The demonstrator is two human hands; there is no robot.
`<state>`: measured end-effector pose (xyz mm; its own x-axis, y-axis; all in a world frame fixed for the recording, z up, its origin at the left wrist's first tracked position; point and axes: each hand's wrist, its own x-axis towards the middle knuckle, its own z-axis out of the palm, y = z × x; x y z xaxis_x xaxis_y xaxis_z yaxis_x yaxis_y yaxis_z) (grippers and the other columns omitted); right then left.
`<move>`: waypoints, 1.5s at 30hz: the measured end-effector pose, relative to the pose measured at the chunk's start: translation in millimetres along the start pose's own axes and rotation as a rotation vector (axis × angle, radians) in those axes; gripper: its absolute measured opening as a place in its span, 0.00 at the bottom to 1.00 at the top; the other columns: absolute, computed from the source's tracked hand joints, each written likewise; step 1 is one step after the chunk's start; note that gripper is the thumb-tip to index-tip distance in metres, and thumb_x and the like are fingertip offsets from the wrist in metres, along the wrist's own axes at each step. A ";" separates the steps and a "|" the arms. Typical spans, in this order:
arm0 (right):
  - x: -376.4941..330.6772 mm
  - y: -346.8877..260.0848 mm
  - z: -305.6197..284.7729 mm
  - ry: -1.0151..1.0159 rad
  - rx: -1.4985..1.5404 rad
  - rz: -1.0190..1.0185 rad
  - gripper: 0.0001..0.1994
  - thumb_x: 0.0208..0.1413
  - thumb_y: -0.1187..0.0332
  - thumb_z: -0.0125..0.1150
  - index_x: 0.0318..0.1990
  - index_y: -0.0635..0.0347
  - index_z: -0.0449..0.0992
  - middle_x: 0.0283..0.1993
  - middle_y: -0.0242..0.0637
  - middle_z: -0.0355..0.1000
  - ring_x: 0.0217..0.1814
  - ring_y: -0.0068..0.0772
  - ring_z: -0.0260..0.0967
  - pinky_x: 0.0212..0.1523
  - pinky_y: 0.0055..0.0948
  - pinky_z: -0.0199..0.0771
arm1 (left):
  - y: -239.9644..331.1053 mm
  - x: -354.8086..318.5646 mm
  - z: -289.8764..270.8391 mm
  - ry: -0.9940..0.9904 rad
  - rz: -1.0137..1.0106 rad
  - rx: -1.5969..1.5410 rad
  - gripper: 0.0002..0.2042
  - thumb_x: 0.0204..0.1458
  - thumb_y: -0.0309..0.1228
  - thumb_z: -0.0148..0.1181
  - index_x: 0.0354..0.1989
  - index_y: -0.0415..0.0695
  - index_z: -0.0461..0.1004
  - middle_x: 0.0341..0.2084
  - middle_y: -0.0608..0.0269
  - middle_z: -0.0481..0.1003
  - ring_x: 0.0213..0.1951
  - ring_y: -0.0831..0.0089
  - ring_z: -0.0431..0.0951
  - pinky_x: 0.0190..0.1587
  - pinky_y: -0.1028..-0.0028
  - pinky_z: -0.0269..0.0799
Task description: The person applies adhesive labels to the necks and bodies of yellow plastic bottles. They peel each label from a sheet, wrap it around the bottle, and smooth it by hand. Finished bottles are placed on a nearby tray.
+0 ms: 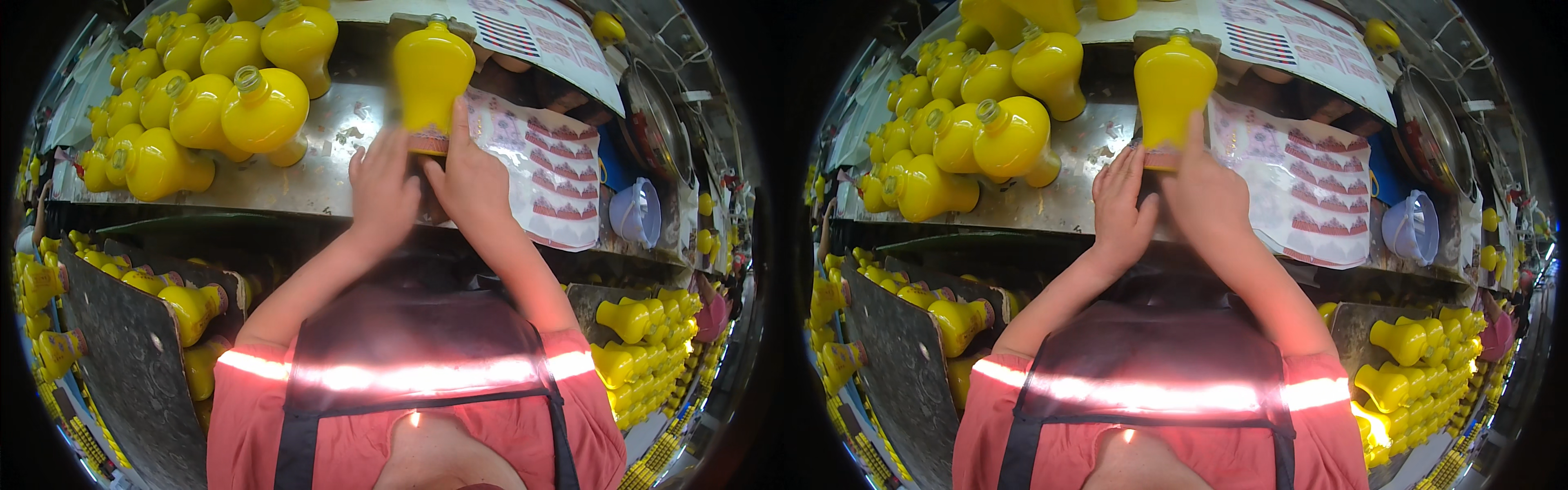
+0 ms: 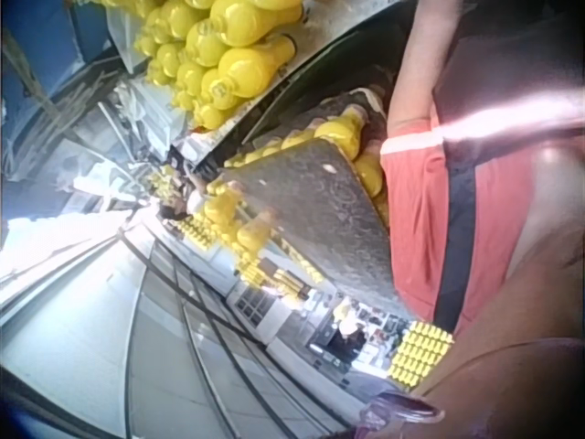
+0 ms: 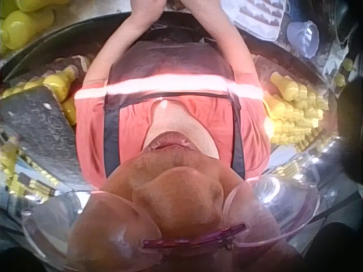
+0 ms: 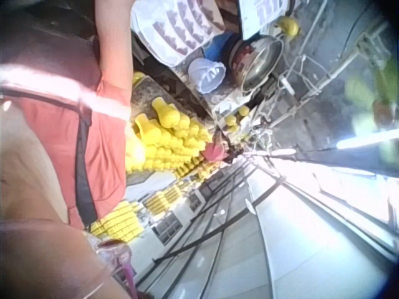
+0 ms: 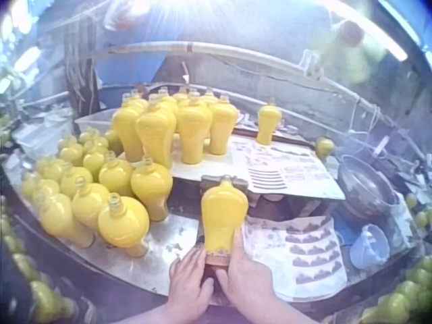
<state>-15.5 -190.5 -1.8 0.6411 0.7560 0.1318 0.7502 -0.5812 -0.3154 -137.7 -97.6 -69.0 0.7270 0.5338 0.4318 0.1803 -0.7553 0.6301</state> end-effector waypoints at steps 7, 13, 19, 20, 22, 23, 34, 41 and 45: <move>13.6 -13.8 -8.6 -0.096 0.005 0.059 0.52 0.59 0.52 0.69 0.77 0.74 0.42 0.33 0.56 0.80 0.33 0.60 0.80 0.32 0.49 0.77 | 1.8 2.7 -3.8 -0.011 -0.035 -0.035 0.35 0.53 0.27 0.59 0.71 0.33 0.60 0.65 0.40 0.68 0.72 0.48 0.62 0.73 0.46 0.47; 12.6 -4.2 0.7 -0.084 0.167 0.080 0.50 0.59 0.56 0.70 0.78 0.71 0.42 0.40 0.58 0.80 0.39 0.63 0.80 0.37 0.48 0.77 | 2.2 5.5 -5.9 0.025 -0.083 -0.154 0.35 0.52 0.28 0.61 0.71 0.34 0.59 0.64 0.41 0.69 0.69 0.47 0.65 0.72 0.44 0.48; 14.1 1.1 7.6 -0.076 0.281 0.063 0.48 0.61 0.59 0.69 0.78 0.69 0.42 0.46 0.59 0.80 0.46 0.64 0.80 0.44 0.46 0.78 | 2.5 16.0 -10.5 0.072 -0.146 -0.350 0.33 0.49 0.28 0.62 0.66 0.35 0.65 0.57 0.42 0.74 0.59 0.44 0.72 0.63 0.49 0.61; 14.3 1.6 8.2 -0.070 0.300 0.053 0.48 0.61 0.59 0.68 0.78 0.69 0.42 0.47 0.58 0.80 0.47 0.64 0.80 0.45 0.46 0.79 | 2.8 18.3 -10.6 0.076 -0.160 -0.389 0.31 0.48 0.27 0.62 0.64 0.36 0.68 0.55 0.43 0.75 0.57 0.44 0.73 0.61 0.50 0.63; 14.8 2.7 8.1 -0.062 0.329 0.044 0.48 0.62 0.59 0.68 0.78 0.68 0.42 0.48 0.58 0.80 0.48 0.64 0.80 0.45 0.46 0.79 | 2.5 24.2 -9.9 0.080 -0.194 -0.493 0.27 0.46 0.27 0.62 0.59 0.37 0.72 0.51 0.44 0.77 0.53 0.43 0.75 0.57 0.52 0.67; 15.1 3.2 7.4 -0.070 0.340 0.053 0.47 0.62 0.59 0.68 0.78 0.68 0.42 0.48 0.58 0.80 0.48 0.64 0.79 0.46 0.46 0.79 | 1.6 28.6 -8.6 0.079 -0.214 -0.556 0.26 0.45 0.28 0.63 0.57 0.37 0.74 0.49 0.44 0.78 0.51 0.43 0.76 0.56 0.52 0.68; 17.8 11.8 -25.7 -0.139 0.167 -0.015 0.52 0.54 0.55 0.74 0.80 0.56 0.45 0.33 0.54 0.78 0.37 0.62 0.79 0.37 0.47 0.77 | -0.6 44.4 -27.2 -0.067 -0.166 0.156 0.40 0.47 0.35 0.72 0.71 0.47 0.65 0.63 0.46 0.64 0.63 0.46 0.63 0.66 0.53 0.61; 25.4 24.8 -29.4 -0.045 0.440 0.146 0.40 0.50 0.52 0.75 0.70 0.59 0.68 0.43 0.53 0.80 0.46 0.51 0.81 0.47 0.42 0.78 | 1.1 66.8 -2.4 0.089 0.220 0.144 0.42 0.38 0.32 0.80 0.68 0.50 0.70 0.64 0.52 0.63 0.58 0.50 0.67 0.59 0.61 0.70; 33.9 34.7 -10.9 0.003 0.483 0.077 0.45 0.45 0.47 0.76 0.68 0.63 0.69 0.61 0.59 0.73 0.63 0.56 0.73 0.62 0.44 0.73 | -11.1 65.6 -4.2 0.042 0.032 -0.143 0.40 0.39 0.35 0.81 0.66 0.49 0.72 0.61 0.49 0.67 0.56 0.50 0.72 0.62 0.57 0.70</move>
<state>34.1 -188.4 2.0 0.6927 0.7152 0.0931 0.5401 -0.4288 -0.7242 -94.8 -52.6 -45.0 0.7019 0.5280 0.4781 0.0590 -0.7120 0.6997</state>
